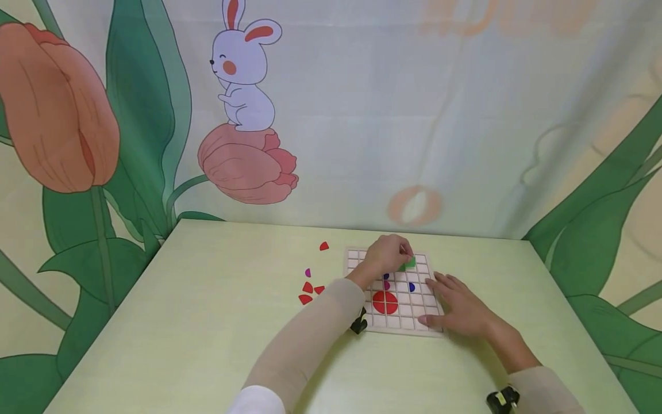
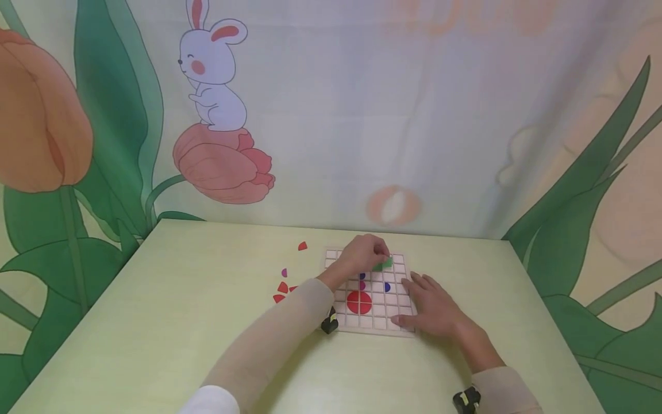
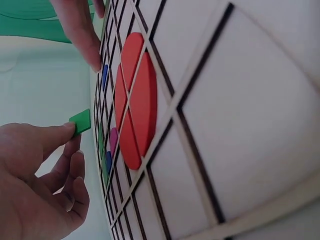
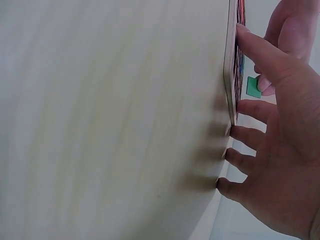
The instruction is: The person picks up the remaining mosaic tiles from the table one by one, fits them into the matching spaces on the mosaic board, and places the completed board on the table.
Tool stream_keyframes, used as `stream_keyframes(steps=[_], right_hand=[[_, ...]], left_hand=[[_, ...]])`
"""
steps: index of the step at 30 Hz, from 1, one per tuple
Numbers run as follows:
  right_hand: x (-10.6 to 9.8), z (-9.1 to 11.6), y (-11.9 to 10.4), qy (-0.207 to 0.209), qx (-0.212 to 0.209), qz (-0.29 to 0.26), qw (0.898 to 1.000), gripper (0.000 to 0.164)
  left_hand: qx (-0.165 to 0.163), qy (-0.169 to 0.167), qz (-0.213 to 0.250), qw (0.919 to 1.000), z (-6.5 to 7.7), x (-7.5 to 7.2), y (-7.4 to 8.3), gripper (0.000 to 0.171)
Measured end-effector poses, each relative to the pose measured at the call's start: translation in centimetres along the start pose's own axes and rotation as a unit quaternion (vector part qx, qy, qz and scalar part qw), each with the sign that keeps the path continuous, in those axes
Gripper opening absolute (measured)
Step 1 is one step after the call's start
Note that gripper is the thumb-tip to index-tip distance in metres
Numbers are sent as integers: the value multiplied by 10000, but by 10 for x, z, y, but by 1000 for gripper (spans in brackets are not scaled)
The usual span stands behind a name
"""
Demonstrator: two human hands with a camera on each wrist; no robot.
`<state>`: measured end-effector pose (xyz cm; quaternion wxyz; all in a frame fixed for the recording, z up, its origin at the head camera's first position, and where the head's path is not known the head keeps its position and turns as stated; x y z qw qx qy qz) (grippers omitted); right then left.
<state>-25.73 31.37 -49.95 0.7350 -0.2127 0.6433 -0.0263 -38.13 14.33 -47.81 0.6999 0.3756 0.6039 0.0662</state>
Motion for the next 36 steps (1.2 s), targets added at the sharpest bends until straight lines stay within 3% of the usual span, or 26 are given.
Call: stream_keyframes(steps=[8,19,36], right_hand=[[-1,1,-1,-2,-69,-82,9999,101],[1,-1,-1,-30,30,-78,10000,103],[0,-1,-1,-74,19,-131,9999,101]], left_hand=[[79,-85,-153,9998,-2,8,-2,6],[97,70,-375,9992,-3,9,0,7],[255,-200,-622,9975,-9,18,-1,7]])
Point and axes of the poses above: each hand's wrist, its own z-axis away from the middle knuckle, its own x-axis out of the palm, y = z × x, the point moved 4 cm from there along -z, towards the middle knuckle, and after that the axes turned 1 degree about z, right-handed, at the moved point
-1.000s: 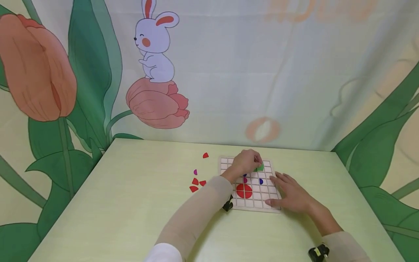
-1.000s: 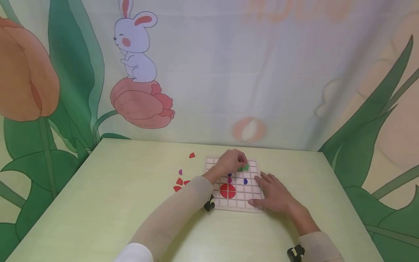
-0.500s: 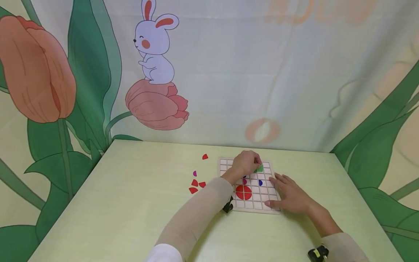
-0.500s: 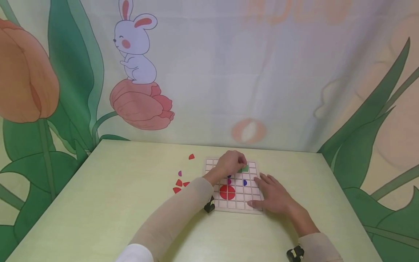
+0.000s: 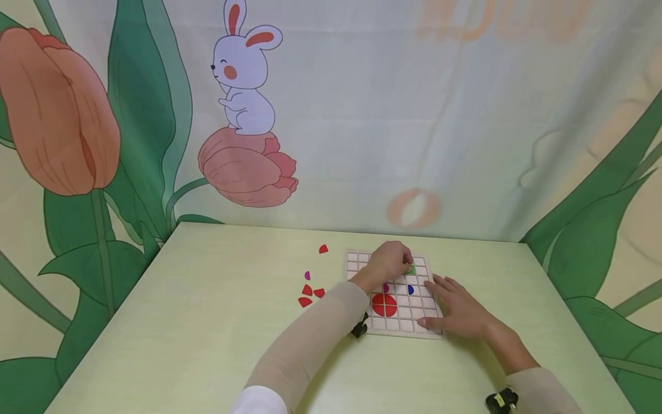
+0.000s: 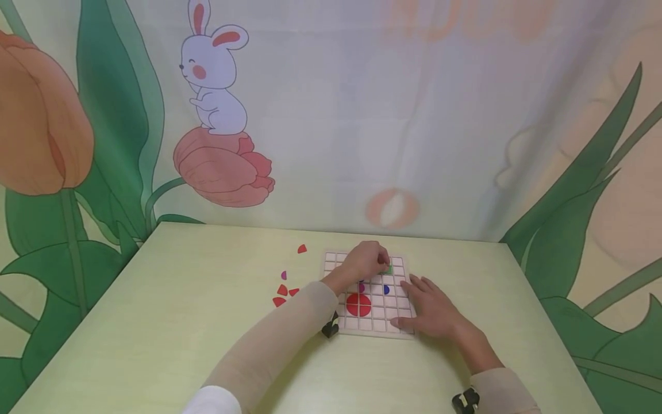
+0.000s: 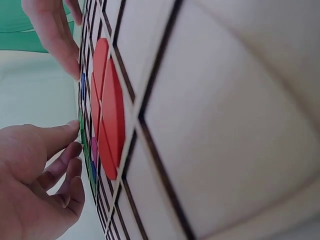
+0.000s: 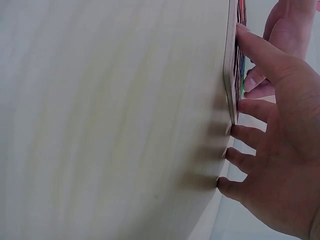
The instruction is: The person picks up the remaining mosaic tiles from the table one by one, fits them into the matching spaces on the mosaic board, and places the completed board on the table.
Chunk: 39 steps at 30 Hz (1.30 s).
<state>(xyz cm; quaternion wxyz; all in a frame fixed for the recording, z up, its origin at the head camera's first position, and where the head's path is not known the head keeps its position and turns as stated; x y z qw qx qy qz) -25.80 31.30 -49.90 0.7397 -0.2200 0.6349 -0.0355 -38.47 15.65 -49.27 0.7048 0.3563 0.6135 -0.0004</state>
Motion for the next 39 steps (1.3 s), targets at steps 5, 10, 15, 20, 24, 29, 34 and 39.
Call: stream_keyframes(steps=[5,10,15,20,24,29,34,39], right_hand=[[2,0,0,-13,-18,10,10000,101],[-1,0,1,-32,67,80,9999,102],[-2,-2,1,19,45,178,9998,102],[-1,-2,1,44,-2,191,9998,101],[-1,-1,-1,44,-50,163,9998,101],[-3,0,-1,59,-74,158,9998,100],[-3,1,-2,76,-48,151,9998,100],[-1,2,-3,17,21,63,10000,102]], left_hand=[[93,75,-141,9998,3,-7,0,17],[674,-1,-142,9976,13,-39,5,29],[1179,-79,78,9930,36,-79,-3,38],[1226,117,105,9923,61,-112,-25,40],[981,220,145,9948,77,-132,-46,41],[725,284,64,9969,94,-146,-72,42],[541,291,-31,9981,108,-149,-104,39],[190,-62,-33,9998,126,-140,-139,35]])
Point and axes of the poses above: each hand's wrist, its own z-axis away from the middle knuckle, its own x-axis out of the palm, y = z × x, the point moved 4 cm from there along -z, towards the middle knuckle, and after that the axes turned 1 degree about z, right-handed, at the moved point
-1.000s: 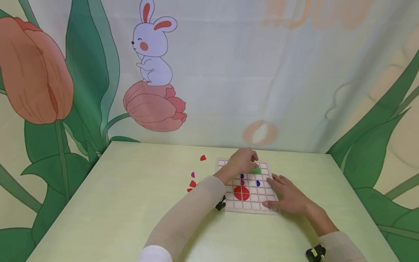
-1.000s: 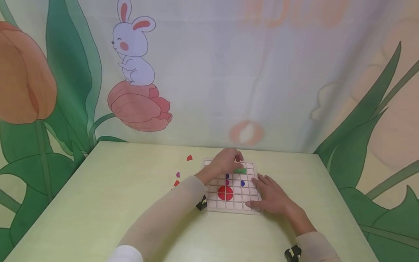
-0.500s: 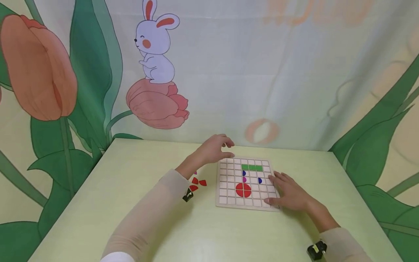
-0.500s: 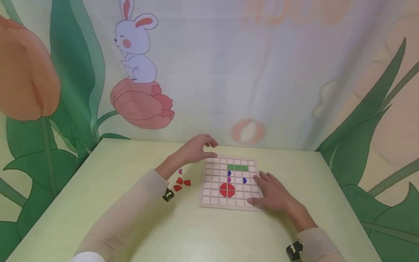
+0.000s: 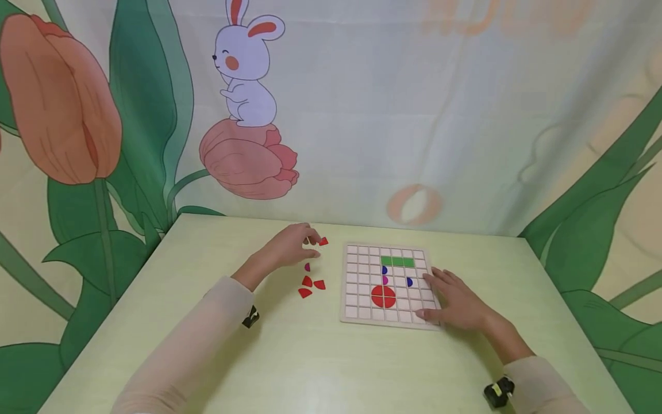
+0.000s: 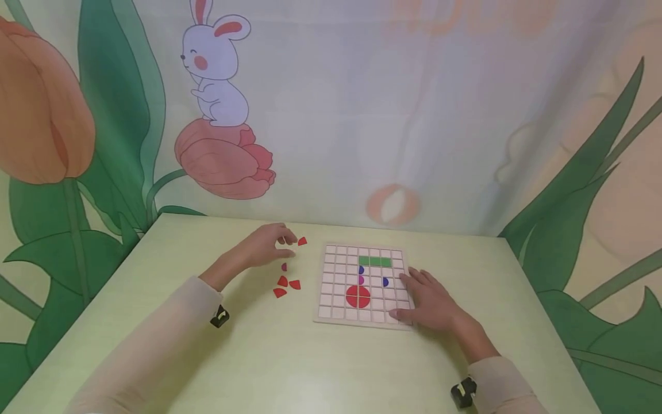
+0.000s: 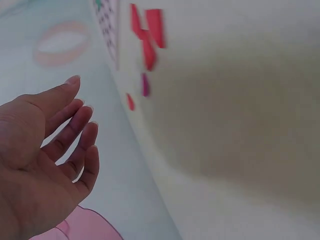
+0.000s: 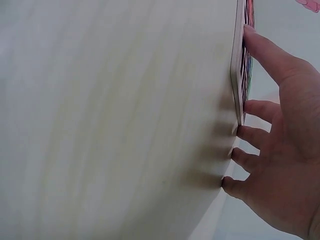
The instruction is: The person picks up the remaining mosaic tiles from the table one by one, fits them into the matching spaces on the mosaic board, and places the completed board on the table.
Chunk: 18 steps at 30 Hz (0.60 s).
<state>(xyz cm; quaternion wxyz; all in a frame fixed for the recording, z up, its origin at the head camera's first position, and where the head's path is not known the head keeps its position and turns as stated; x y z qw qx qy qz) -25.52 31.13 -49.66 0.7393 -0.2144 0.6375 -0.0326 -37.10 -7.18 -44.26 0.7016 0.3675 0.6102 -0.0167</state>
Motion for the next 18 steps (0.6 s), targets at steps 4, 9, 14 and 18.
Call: stream_keyframes(steps=[4,9,14,18], right_hand=[[-1,1,1,23,15,34,10000,102],[-1,3,3,96,23,128,9999,102],[1,2,2,141,-56,90,9998,101],[5,3,-1,86,-19,27,10000,102]], left_hand=[[-297,-198,29,9994,11,9,-22,33],[-294,-255,189,9991,16,19,-33,29],[-62,-276,140,9995,15,28,-35,28],[-62,-352,21,9994,15,34,-38,23]])
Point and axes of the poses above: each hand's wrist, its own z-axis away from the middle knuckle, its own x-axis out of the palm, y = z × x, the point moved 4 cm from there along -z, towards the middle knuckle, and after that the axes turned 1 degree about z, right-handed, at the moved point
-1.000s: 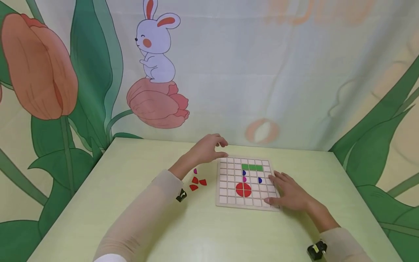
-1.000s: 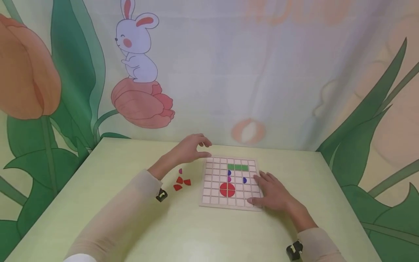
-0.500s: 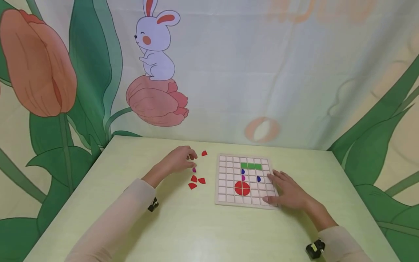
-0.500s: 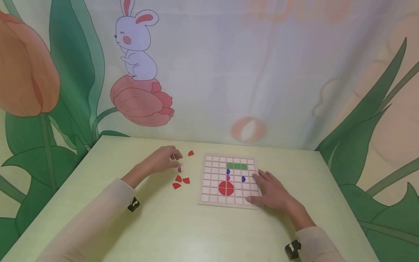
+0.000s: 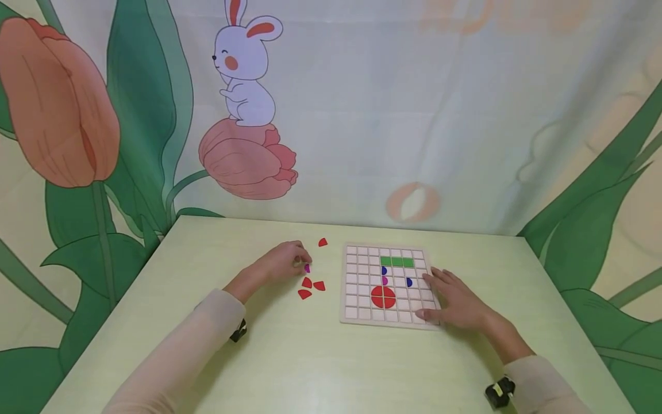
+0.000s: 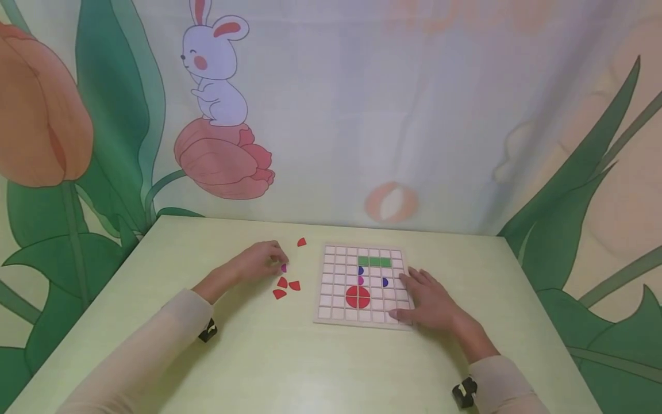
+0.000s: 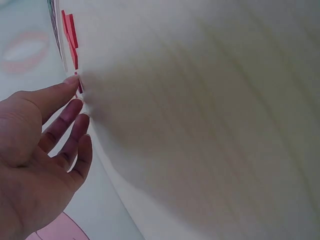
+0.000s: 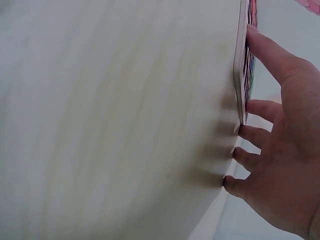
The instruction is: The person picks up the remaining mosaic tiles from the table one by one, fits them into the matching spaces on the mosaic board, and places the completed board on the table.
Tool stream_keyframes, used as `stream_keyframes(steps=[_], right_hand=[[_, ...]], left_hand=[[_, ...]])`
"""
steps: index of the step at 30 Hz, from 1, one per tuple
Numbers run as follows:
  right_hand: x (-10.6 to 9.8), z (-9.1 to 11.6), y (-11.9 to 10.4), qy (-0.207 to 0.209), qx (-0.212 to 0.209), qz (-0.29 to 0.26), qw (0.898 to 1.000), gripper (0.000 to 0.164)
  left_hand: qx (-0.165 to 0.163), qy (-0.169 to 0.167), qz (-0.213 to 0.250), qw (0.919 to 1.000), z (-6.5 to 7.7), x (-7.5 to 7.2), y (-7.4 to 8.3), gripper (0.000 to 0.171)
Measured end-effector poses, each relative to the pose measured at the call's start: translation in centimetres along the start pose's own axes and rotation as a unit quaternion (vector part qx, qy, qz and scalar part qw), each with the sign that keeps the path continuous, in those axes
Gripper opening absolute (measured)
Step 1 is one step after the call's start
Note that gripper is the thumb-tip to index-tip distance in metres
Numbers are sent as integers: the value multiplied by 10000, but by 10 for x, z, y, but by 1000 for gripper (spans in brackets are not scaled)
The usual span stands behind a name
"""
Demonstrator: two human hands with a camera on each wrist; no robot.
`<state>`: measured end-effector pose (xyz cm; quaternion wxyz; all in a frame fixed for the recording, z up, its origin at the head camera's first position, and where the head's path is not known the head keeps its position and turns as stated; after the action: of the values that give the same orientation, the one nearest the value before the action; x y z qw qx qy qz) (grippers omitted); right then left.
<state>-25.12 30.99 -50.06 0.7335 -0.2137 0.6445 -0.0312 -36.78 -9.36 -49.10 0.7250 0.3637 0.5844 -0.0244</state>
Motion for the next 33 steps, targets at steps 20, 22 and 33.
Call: stream_keyframes(steps=[20,22,33], right_hand=[[6,17,-14,80,98,-22,9999,102],[6,16,-14,83,78,-34,9999,102],[4,17,-14,82,61,-19,9999,101]], left_hand=[[164,-42,-31,9999,8,6,8,11],[136,-81,-77,9998,6,6,13,16],[30,-130,201,9997,0,14,15,6]])
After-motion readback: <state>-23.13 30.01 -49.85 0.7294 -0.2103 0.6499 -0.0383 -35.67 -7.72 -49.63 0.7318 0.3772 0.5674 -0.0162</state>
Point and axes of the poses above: each hand's wrist, its own z-axis away from the middle knuckle, its own x-axis out of the palm, y = z × x, the point moved 4 cm from there along -z, towards the middle knuckle, and after that the axes turned 1 degree about z, right-handed, at the moved point
